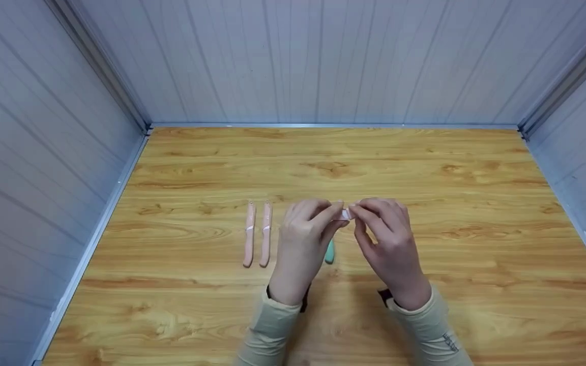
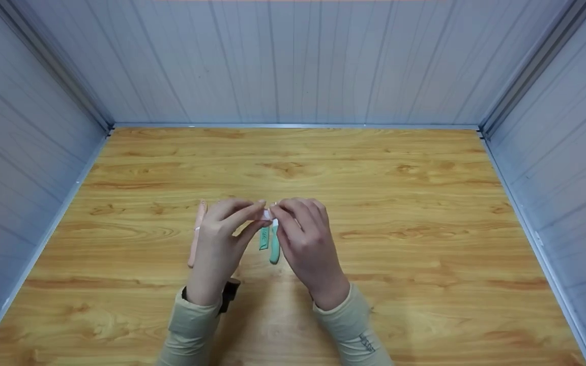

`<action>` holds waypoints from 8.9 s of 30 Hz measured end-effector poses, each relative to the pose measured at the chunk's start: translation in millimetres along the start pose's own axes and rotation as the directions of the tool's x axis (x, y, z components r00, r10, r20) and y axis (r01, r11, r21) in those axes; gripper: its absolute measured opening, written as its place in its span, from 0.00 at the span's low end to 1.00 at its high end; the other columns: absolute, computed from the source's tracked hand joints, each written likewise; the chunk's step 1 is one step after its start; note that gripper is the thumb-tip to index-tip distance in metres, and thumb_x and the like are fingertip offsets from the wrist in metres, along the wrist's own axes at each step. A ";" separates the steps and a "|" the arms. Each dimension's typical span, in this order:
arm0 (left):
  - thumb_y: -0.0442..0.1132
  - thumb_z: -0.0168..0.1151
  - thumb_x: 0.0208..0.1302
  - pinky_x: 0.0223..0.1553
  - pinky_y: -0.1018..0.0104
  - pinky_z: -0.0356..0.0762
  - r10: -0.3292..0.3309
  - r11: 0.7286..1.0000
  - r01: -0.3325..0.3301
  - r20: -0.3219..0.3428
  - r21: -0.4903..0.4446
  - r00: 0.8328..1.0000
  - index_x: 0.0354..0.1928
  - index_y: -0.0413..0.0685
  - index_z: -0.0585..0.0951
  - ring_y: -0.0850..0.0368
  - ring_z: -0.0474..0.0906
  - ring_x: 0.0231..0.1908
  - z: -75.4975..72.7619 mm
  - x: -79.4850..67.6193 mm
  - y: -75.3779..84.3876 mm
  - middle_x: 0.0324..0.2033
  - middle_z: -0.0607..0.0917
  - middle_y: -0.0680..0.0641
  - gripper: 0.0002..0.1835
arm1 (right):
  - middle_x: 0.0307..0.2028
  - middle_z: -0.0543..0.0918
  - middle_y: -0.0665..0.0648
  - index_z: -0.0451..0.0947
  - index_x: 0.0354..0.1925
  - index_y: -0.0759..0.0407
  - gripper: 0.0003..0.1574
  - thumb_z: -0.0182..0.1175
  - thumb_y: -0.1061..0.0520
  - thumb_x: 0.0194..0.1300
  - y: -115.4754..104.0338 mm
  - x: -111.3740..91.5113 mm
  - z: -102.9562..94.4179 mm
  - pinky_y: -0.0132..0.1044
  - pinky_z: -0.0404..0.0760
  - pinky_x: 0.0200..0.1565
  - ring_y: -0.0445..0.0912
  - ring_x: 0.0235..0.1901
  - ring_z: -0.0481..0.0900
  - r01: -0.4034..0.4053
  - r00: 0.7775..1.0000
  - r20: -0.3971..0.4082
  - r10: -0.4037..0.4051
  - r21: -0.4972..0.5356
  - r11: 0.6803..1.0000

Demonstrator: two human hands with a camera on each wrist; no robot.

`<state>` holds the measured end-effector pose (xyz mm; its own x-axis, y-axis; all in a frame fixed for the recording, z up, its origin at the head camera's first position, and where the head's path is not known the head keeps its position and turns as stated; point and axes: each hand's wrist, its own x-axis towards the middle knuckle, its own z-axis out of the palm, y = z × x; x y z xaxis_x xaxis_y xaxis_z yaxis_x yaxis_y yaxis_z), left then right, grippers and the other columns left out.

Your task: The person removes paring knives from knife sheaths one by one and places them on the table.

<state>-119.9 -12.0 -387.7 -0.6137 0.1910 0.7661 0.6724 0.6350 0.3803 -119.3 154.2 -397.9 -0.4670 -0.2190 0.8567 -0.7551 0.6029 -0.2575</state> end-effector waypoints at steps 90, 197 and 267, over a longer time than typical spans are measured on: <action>0.43 0.66 0.60 0.46 0.67 0.74 -0.005 0.998 0.005 0.006 -0.055 1.000 0.42 0.44 0.87 0.59 0.80 0.40 -2.4 -0.2 6.7 0.37 0.85 0.52 0.12 | 0.40 0.81 0.59 0.84 0.42 0.65 0.13 0.62 0.73 0.58 -3.7 5.2 -14.3 0.47 0.68 0.44 0.54 0.39 0.76 -0.004 1.000 0.024 0.004 0.014 1.000; 0.41 0.69 0.56 0.41 0.66 0.70 -0.019 0.994 0.023 0.043 -0.104 0.999 0.43 0.48 0.86 0.59 0.76 0.37 -5.8 -0.8 1.2 0.37 0.86 0.54 0.12 | 0.41 0.81 0.58 0.83 0.42 0.66 0.09 0.58 0.66 0.65 7.0 5.5 -32.4 0.48 0.68 0.45 0.53 0.40 0.76 0.005 0.997 0.072 -0.004 -0.003 1.000; 0.26 0.58 0.64 0.37 0.71 0.72 -0.201 0.961 0.239 0.244 -0.137 0.949 0.55 0.48 0.81 0.57 0.67 0.39 -3.2 -3.4 -19.0 0.38 0.74 0.50 0.19 | 0.40 0.77 0.57 0.82 0.46 0.65 0.19 0.63 0.75 0.56 29.4 -3.6 -31.9 0.26 0.77 0.46 0.47 0.40 0.81 -0.336 0.938 0.098 0.333 0.008 0.942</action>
<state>-129.2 -27.1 -395.8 -0.8183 0.2358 0.5241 0.5564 0.5536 0.6196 -125.1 197.2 -394.2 -0.7346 -0.0798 0.6738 -0.5585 0.6350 -0.5337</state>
